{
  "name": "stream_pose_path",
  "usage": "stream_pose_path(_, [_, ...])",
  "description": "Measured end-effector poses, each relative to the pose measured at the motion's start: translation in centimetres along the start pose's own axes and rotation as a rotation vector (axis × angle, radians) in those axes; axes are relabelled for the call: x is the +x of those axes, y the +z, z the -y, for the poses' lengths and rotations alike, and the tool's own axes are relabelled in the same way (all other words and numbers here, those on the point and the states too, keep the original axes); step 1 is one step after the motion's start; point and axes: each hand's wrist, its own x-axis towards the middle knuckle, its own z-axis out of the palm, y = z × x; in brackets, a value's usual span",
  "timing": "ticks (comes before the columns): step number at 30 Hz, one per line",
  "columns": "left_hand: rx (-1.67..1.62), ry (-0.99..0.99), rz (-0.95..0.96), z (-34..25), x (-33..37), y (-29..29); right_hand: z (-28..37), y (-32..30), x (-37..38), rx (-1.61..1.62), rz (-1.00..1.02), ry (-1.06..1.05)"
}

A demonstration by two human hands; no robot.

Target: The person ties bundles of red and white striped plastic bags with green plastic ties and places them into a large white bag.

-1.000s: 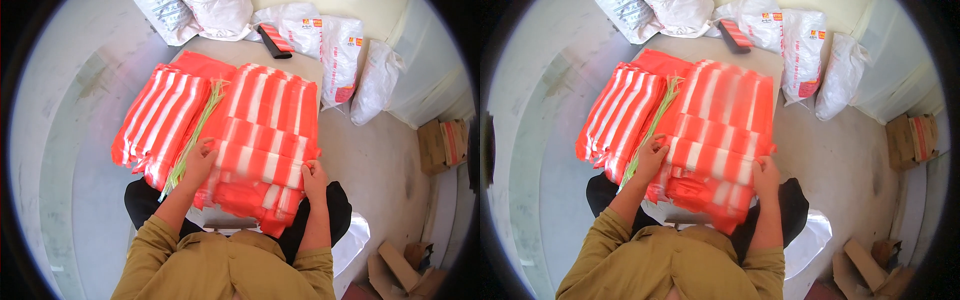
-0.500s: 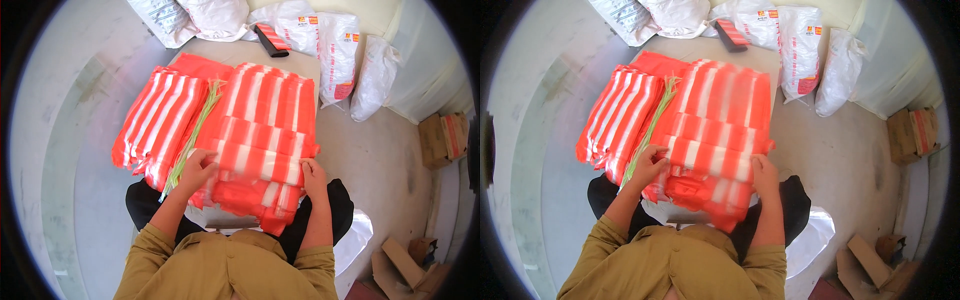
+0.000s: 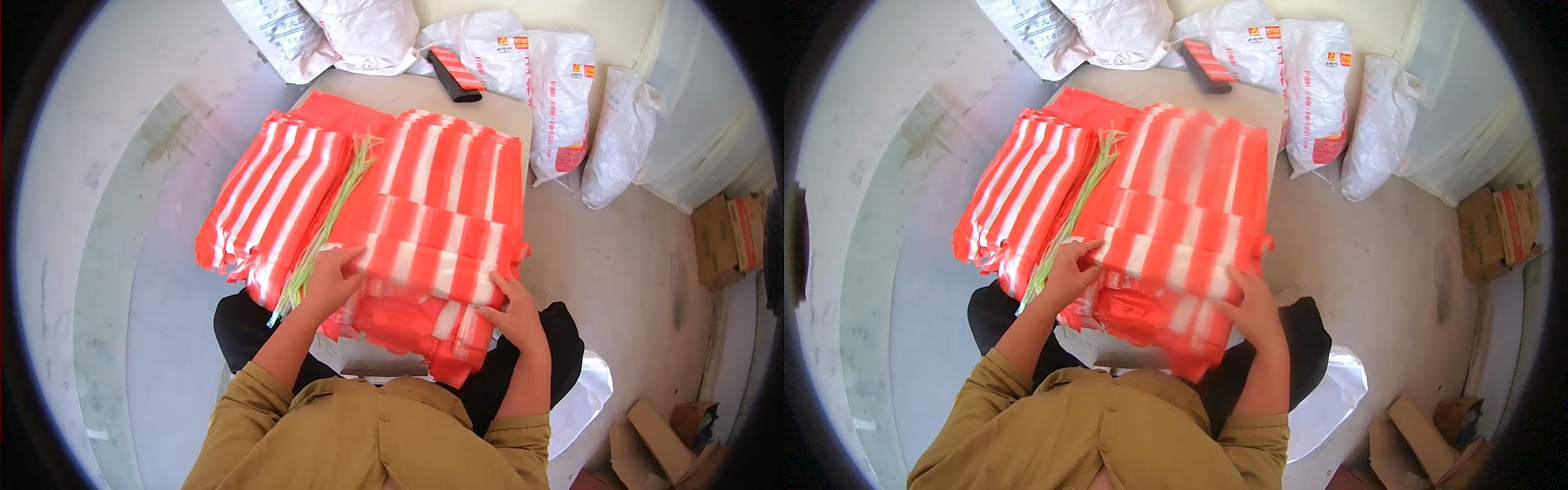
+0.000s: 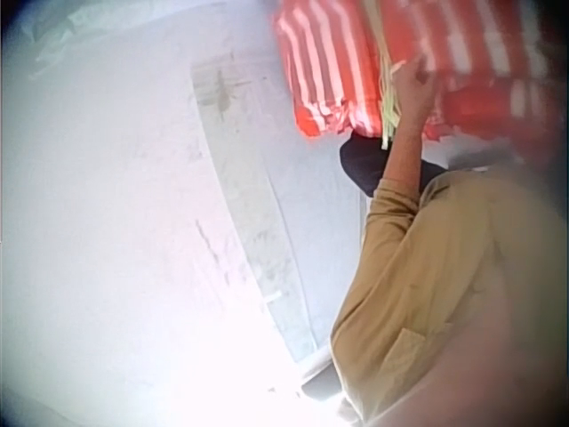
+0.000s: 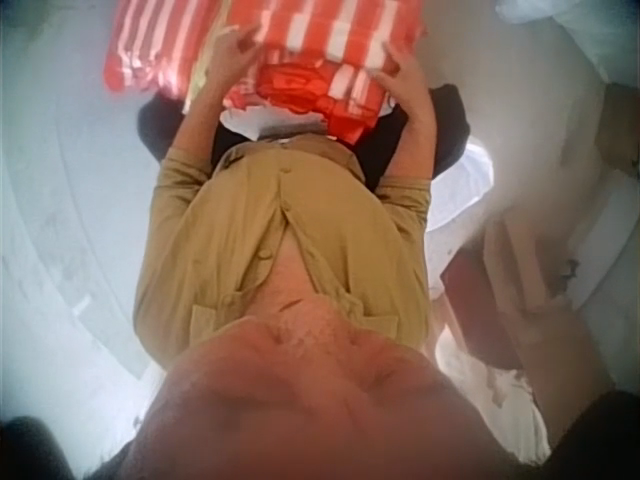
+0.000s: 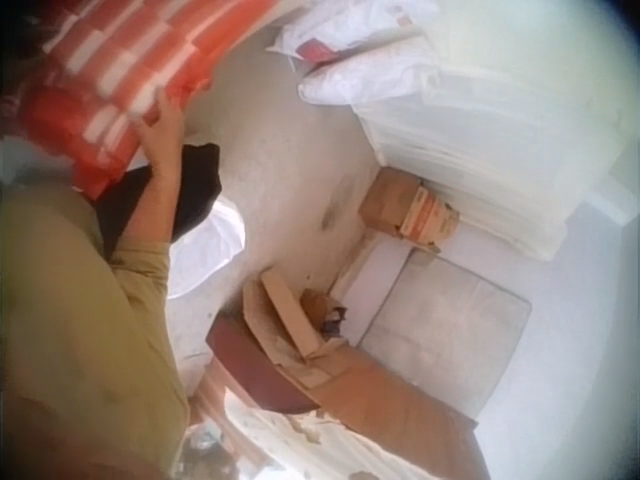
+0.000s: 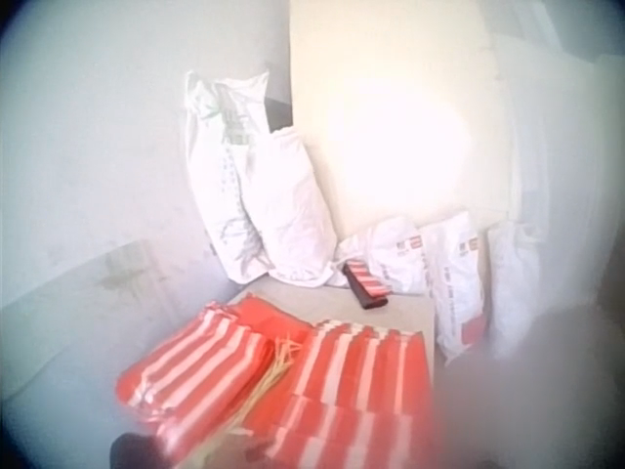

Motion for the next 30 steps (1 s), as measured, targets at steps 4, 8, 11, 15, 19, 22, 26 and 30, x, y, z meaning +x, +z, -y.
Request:
stream_pose_path(4, [0.096, 0.025, -0.033, -0.5, 0.0, 0.2, 2.5, -0.3, 0.2, -0.110, 0.010, 0.015])
stream_pose_path(8, [0.184, 0.089, -0.122, -0.6, 0.3, 0.8, 2.7, -0.3, 0.0, -0.140, 0.010, 0.047])
stream_pose_path(11, [0.250, 0.115, -0.128, -0.5, 0.4, 0.7, 3.8, -0.5, -0.2, -0.174, 0.013, 0.090])
stream_pose_path(15, [0.365, 0.070, -0.060, -1.6, 0.2, 0.2, 5.1, -0.5, -0.4, -0.372, -0.066, 0.078])
stream_pose_path(19, [0.378, 0.125, -0.119, -1.5, -0.2, 0.1, 4.8, 0.6, -0.1, -0.570, -0.236, -0.178])
stream_pose_path(22, [0.400, 0.201, -0.102, -1.5, 0.1, -0.3, 3.7, 1.6, 0.8, -0.513, -0.182, -0.393])
stream_pose_path(26, [0.488, 0.260, -0.014, -1.8, 0.2, -0.9, 3.6, 2.6, 1.3, -0.529, -0.176, -0.417])
stream_pose_path(30, [0.591, 0.313, 0.084, -1.4, 0.5, 0.0, 3.5, 2.7, 1.4, -0.551, -0.165, -0.390])
